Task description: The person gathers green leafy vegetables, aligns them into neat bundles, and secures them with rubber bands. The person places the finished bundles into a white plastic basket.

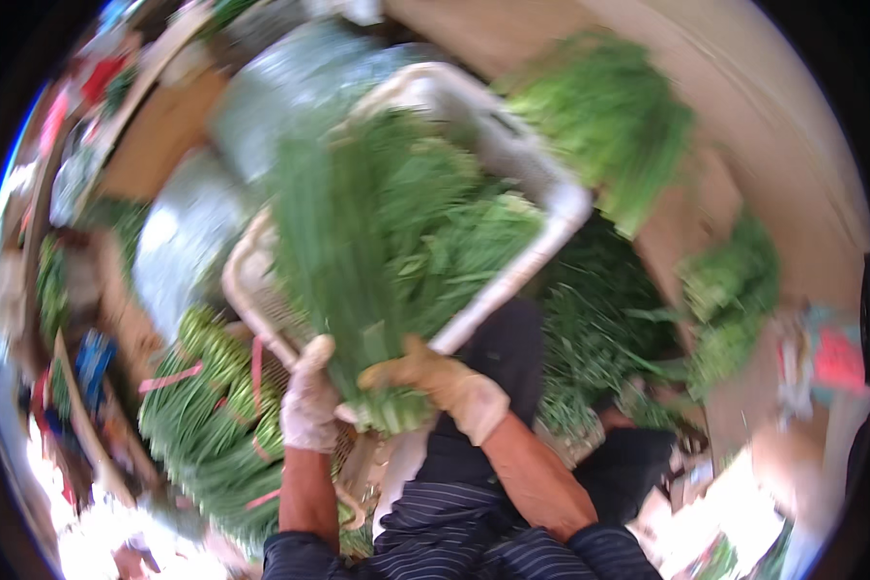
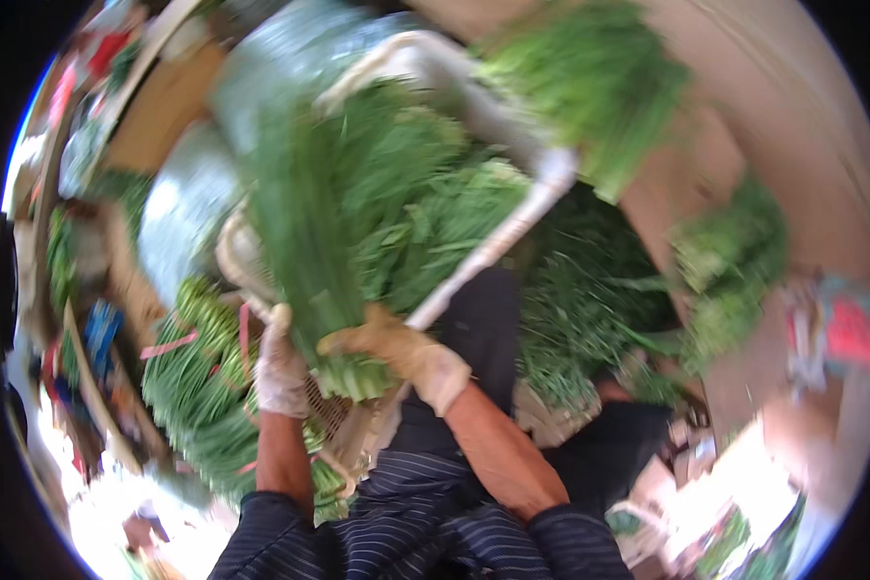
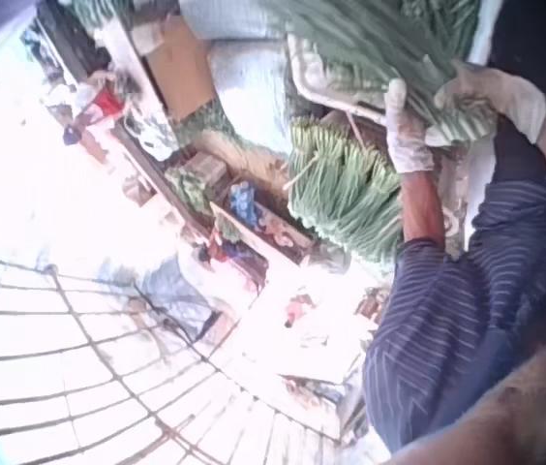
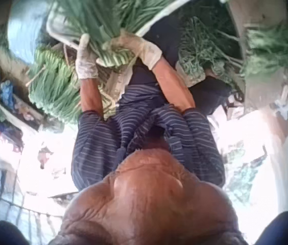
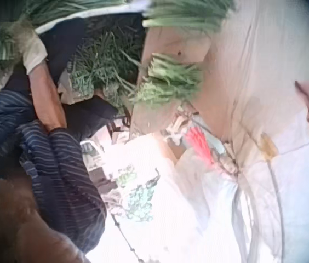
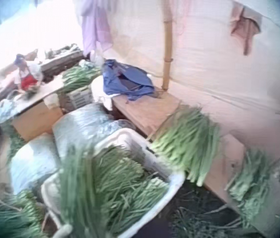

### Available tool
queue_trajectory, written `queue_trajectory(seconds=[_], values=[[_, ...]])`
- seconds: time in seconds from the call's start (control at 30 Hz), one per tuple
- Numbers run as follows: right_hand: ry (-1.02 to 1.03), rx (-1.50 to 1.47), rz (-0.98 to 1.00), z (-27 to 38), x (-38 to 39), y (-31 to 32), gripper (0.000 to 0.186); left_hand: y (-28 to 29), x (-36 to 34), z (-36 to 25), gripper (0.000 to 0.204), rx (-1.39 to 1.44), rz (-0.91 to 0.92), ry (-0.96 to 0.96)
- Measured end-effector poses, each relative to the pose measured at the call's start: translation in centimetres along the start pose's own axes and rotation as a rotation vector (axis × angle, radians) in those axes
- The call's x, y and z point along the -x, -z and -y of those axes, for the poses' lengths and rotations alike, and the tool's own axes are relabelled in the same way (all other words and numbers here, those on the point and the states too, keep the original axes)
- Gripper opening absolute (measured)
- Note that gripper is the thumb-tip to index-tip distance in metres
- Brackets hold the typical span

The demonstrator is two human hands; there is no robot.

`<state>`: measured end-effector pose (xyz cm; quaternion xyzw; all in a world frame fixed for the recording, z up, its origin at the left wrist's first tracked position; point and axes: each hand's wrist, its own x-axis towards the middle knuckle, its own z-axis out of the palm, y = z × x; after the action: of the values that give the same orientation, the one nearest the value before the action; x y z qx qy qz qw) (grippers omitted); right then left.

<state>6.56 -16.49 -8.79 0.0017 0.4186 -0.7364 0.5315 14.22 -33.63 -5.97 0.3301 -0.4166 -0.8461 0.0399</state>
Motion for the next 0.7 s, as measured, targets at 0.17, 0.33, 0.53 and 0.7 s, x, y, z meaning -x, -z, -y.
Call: queue_trajectory(seconds=[0.17, 0.33, 0.53, 0.7], values=[[0.067, 0.335, -0.046, 2.9, 6.2, 0.3, 0.087, -8.7, 2.3, 1.2, 0.103, -0.124, 0.338, -0.287], [0.583, 0.196, -0.093, 8.6, 17.9, 1.6, 0.090, -18.6, 6.7, 1.2, 0.057, -0.134, 0.515, -0.159], [1.025, 0.310, -0.438, 16.0, 33.6, 3.8, 0.091, -33.9, 9.3, 5.3, 0.051, -0.306, 0.920, -0.407], [1.148, 0.481, -0.744, 21.1, 40.7, 7.1, 0.060, -45.2, 11.7, 8.6, 0.062, -0.446, 1.090, -0.513]])
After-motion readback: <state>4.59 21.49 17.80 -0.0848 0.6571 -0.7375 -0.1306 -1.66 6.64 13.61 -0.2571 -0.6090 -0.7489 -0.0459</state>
